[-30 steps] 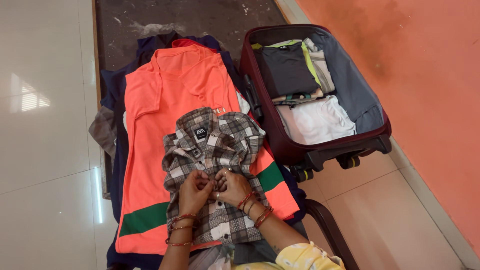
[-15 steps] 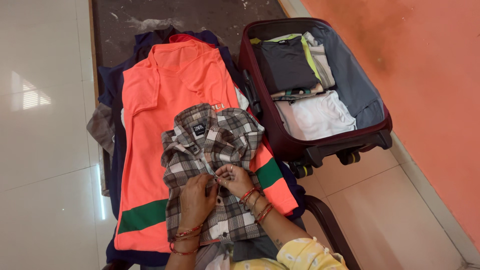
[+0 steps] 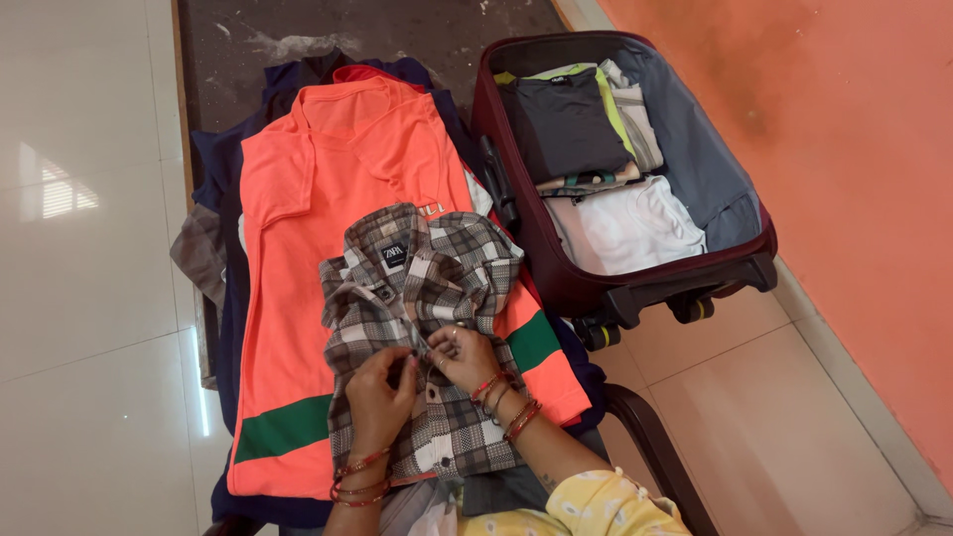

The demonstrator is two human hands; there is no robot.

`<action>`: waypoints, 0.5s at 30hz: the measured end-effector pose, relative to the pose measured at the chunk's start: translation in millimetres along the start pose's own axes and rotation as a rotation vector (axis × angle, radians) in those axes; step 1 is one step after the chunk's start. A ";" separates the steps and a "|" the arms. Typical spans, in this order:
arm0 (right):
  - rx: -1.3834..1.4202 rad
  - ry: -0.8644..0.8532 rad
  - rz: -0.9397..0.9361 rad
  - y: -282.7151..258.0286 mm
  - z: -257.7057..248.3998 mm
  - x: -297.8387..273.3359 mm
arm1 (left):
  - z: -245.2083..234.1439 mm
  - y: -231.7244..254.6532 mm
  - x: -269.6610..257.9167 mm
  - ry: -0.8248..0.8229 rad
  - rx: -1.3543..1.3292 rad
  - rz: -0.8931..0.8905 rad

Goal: The person buttons a plaid shirt, lays it on top of other clothing, and then places a white collared shirt into an open suitcase.

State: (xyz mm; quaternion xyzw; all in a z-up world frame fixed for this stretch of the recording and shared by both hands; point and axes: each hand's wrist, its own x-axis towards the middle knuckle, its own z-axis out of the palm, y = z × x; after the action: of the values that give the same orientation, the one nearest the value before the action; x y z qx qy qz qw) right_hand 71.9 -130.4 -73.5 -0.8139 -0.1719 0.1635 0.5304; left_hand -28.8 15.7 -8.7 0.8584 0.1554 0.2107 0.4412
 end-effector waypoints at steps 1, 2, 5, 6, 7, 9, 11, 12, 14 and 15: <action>0.045 0.039 -0.042 -8.1 -2.3 -1.7 | -1.9 2.6 -2.9 0.078 -0.009 0.046; 0.048 0.148 -0.103 -16.1 -5.9 -4.5 | -3.7 4.7 -3.8 0.155 -0.017 0.092; -0.042 0.453 -0.338 -36.2 -20.4 -15.3 | -6.4 7.4 -4.5 0.349 0.275 0.332; -0.137 0.546 -0.453 -41.0 -24.9 -16.4 | -6.7 6.2 -5.1 0.404 0.331 0.279; -0.233 0.636 -0.570 -44.6 -29.3 -17.0 | -7.4 3.7 -4.8 0.460 0.387 0.225; -0.351 0.644 -0.544 -48.2 -38.7 -19.4 | -12.2 -5.3 -3.8 0.485 0.489 0.095; -0.348 0.516 -0.283 -49.2 -48.7 -21.3 | -23.4 -14.5 -4.4 0.425 0.580 -0.056; -0.285 0.375 -0.041 -49.1 -55.0 -22.2 | -27.4 -14.9 -6.1 0.349 0.527 -0.131; -0.235 0.172 0.051 -49.1 -70.1 -20.2 | -43.3 -10.3 -9.2 0.200 0.420 -0.279; -0.252 0.114 -0.095 -50.6 -81.7 -15.2 | -51.5 -4.8 -7.4 0.219 0.296 -0.218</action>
State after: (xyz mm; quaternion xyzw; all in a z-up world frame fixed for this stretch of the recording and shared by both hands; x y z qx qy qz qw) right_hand 89.7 -184.1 5.7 -0.8729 -0.1992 0.0689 0.4400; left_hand -61.3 50.7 12.5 0.8639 0.3237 0.2287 0.3108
